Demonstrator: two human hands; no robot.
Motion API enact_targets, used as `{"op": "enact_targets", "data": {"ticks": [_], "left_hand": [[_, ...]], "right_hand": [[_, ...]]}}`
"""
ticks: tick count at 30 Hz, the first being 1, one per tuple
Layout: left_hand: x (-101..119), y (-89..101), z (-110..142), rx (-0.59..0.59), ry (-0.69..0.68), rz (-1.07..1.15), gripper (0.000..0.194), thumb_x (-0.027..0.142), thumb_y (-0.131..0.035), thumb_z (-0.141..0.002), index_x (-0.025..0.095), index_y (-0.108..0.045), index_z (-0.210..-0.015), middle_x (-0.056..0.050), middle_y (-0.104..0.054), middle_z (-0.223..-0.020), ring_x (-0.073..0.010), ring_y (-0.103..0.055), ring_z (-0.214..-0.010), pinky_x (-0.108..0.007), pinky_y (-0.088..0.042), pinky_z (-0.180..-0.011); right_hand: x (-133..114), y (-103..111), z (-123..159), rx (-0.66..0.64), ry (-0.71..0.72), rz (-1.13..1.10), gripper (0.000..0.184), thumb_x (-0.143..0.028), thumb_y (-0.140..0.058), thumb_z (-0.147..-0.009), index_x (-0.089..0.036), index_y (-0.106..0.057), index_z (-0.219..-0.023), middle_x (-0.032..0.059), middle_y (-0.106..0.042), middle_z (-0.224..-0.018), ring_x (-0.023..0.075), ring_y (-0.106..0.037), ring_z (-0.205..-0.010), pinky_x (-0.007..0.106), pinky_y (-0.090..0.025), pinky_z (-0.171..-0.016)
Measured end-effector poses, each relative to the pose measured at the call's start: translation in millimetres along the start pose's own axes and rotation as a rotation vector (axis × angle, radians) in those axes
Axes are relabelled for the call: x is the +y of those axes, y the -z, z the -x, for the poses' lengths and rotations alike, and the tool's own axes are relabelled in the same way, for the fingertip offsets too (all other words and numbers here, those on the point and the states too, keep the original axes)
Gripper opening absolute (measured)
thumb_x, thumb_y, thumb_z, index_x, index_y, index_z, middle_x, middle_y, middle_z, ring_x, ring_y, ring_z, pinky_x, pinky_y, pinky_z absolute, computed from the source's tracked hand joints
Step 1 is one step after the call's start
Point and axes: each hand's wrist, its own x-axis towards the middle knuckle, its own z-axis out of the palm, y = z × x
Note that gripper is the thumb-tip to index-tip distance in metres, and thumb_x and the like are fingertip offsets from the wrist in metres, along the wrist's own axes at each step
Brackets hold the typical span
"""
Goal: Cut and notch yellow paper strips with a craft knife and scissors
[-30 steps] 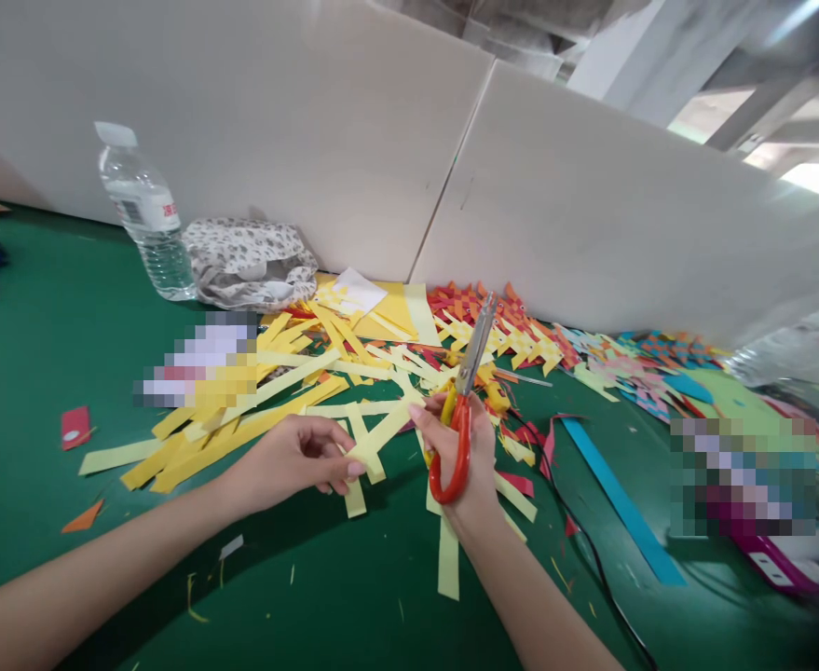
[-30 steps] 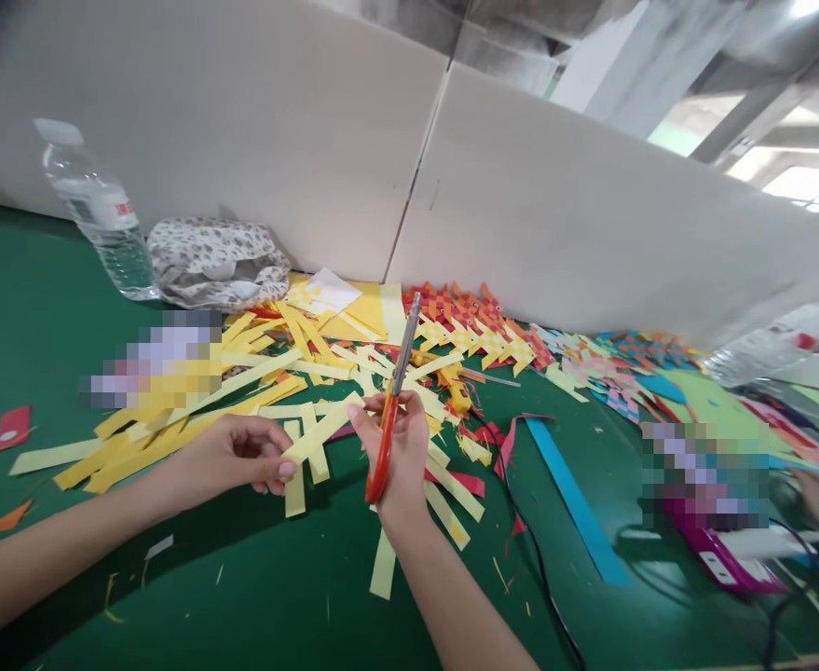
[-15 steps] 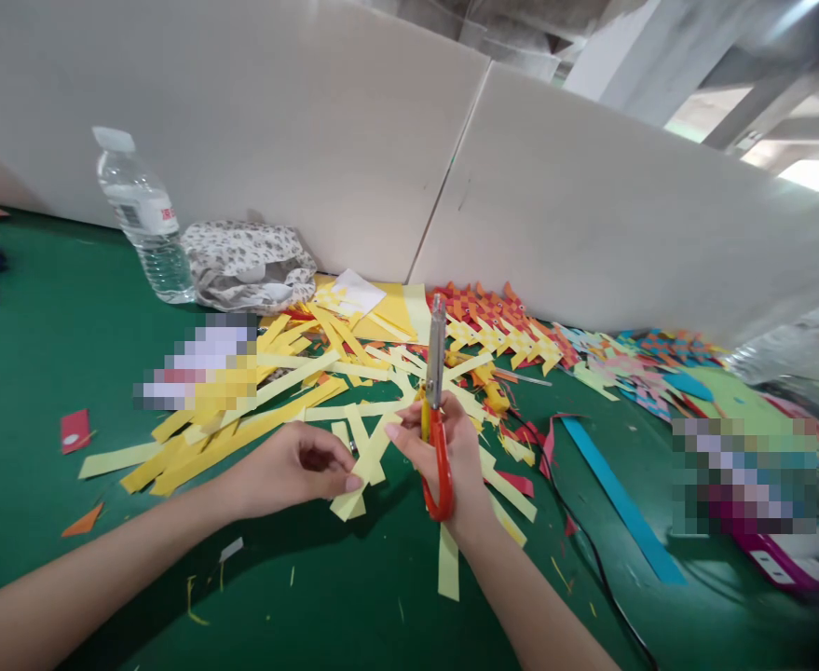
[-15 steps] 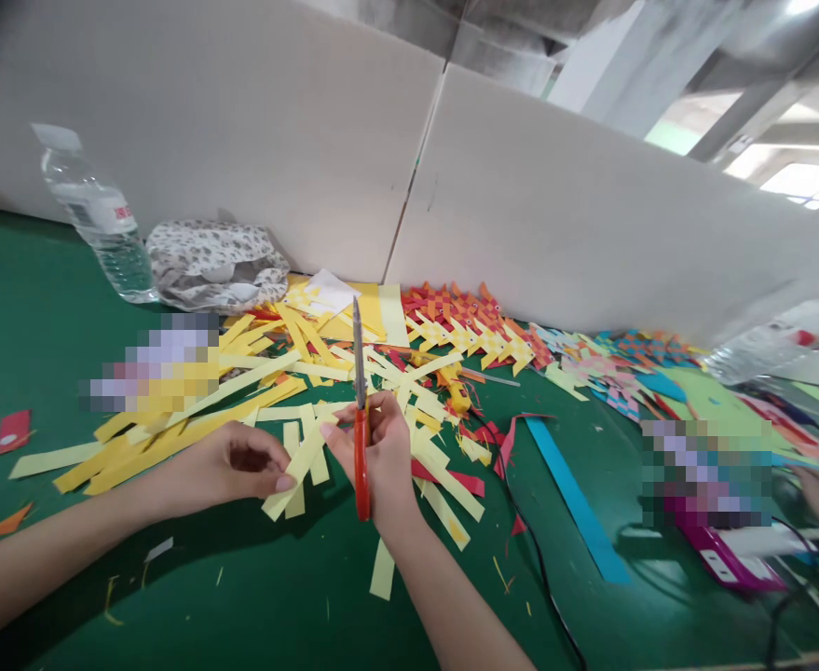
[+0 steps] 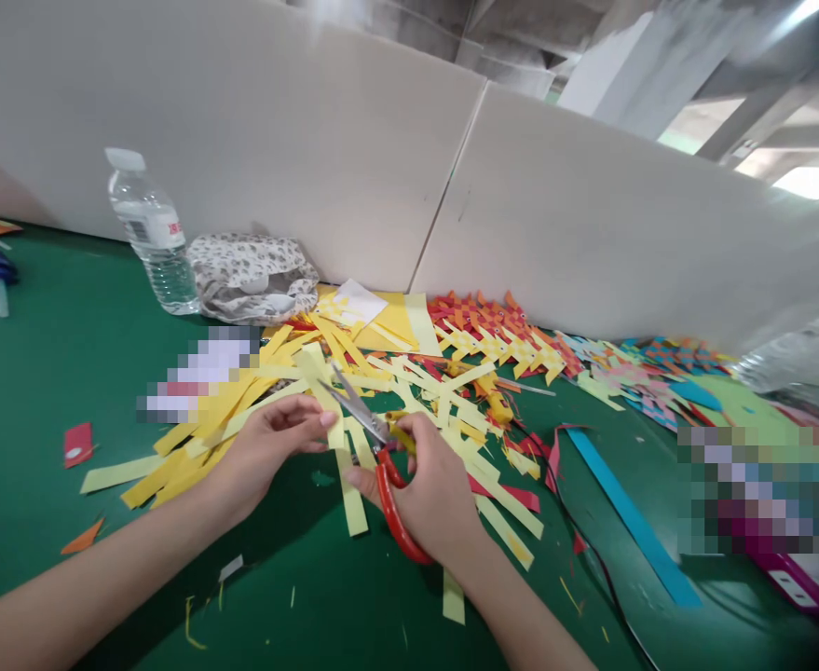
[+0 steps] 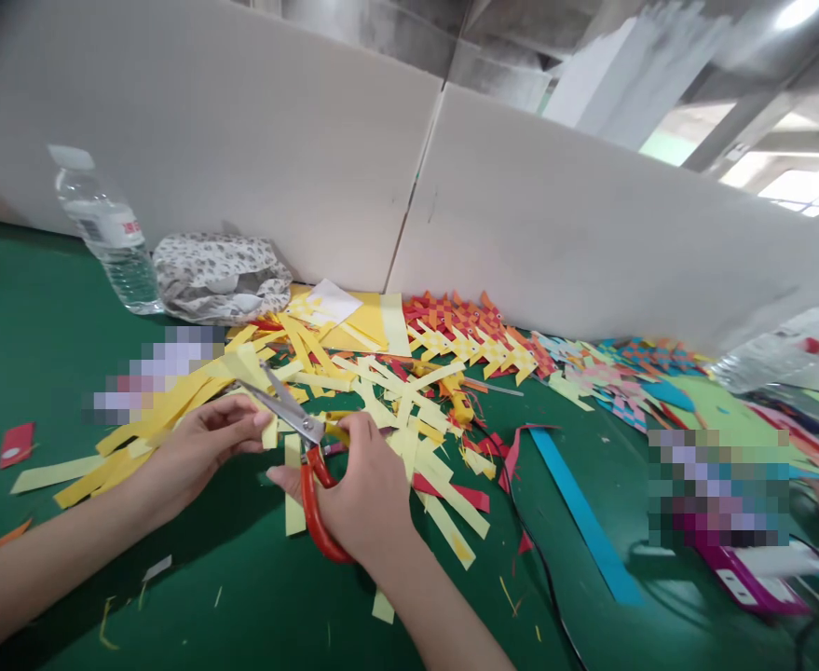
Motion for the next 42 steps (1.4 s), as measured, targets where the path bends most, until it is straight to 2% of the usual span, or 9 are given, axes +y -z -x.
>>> {"op": "enact_targets", "data": {"ticks": [5,8,16,19,24,42], "left_hand": [[0.4,-1.6,2.5,0.006,-0.070,-0.011,0.016,0.031,-0.075,-0.067,0.019,-0.063,-0.069,0.006,-0.060,-0.061,-0.0059,-0.055,-0.057,-0.015,-0.046,-0.057],[1.0,-3.3,4.3,0.032,-0.080,0.007,0.017,0.031,-0.075,-0.066,0.019,-0.063,-0.069,0.006,-0.059,-0.061,-0.0053,-0.054,-0.056,-0.014,-0.046,-0.056],[3.7,-4.8,5.9,0.096,-0.117,0.019,0.019,0.031,-0.077,-0.063,0.018,-0.062,-0.064,0.005,-0.060,-0.059,-0.0077,-0.056,-0.056,-0.017,-0.047,-0.056],[4.9,-6.9,6.6,0.098,-0.091,0.024,0.020,0.032,-0.077,-0.062,0.018,-0.062,-0.063,0.005,-0.060,-0.058,-0.0084,-0.056,-0.056,-0.017,-0.047,-0.056],[3.7,-8.0,8.0,0.082,-0.048,0.052,0.019,0.032,-0.077,-0.062,0.018,-0.063,-0.064,0.005,-0.060,-0.057,-0.0066,-0.055,-0.054,-0.015,-0.045,-0.055],[4.5,-8.3,9.7,0.030,-0.051,0.077,0.018,0.031,-0.076,-0.065,0.018,-0.064,-0.063,0.006,-0.059,-0.055,-0.0053,-0.053,-0.053,-0.013,-0.044,-0.053]], "right_hand": [[-2.2,-4.2,1.3,-0.012,0.000,0.055,0.059,-0.070,-0.062,-0.057,-0.023,-0.044,-0.089,0.0029,-0.062,-0.078,0.0228,-0.058,-0.067,0.030,-0.037,-0.053],[-2.9,-4.8,1.3,-0.013,-0.025,0.074,0.063,-0.074,-0.059,-0.056,-0.023,-0.043,-0.089,0.0032,-0.062,-0.079,0.0241,-0.059,-0.069,0.032,-0.038,-0.055],[-1.5,-7.8,2.3,-0.016,-0.009,0.102,0.066,-0.078,-0.056,-0.056,-0.023,-0.044,-0.091,0.0034,-0.061,-0.080,0.0239,-0.059,-0.068,0.031,-0.037,-0.053],[-1.9,-8.5,2.5,-0.014,-0.013,0.095,0.067,-0.078,-0.055,-0.055,-0.023,-0.044,-0.091,0.0036,-0.062,-0.079,0.0244,-0.059,-0.068,0.031,-0.037,-0.053],[-3.2,-8.9,2.2,-0.034,-0.026,0.090,0.066,-0.078,-0.056,-0.055,-0.023,-0.044,-0.091,0.0032,-0.062,-0.077,0.0237,-0.058,-0.065,0.031,-0.036,-0.054],[-4.7,-6.8,4.4,-0.079,-0.020,0.091,0.064,-0.080,-0.054,-0.055,-0.023,-0.041,-0.082,0.0005,-0.057,-0.065,0.0180,-0.051,-0.053,0.029,-0.033,-0.049]]}}
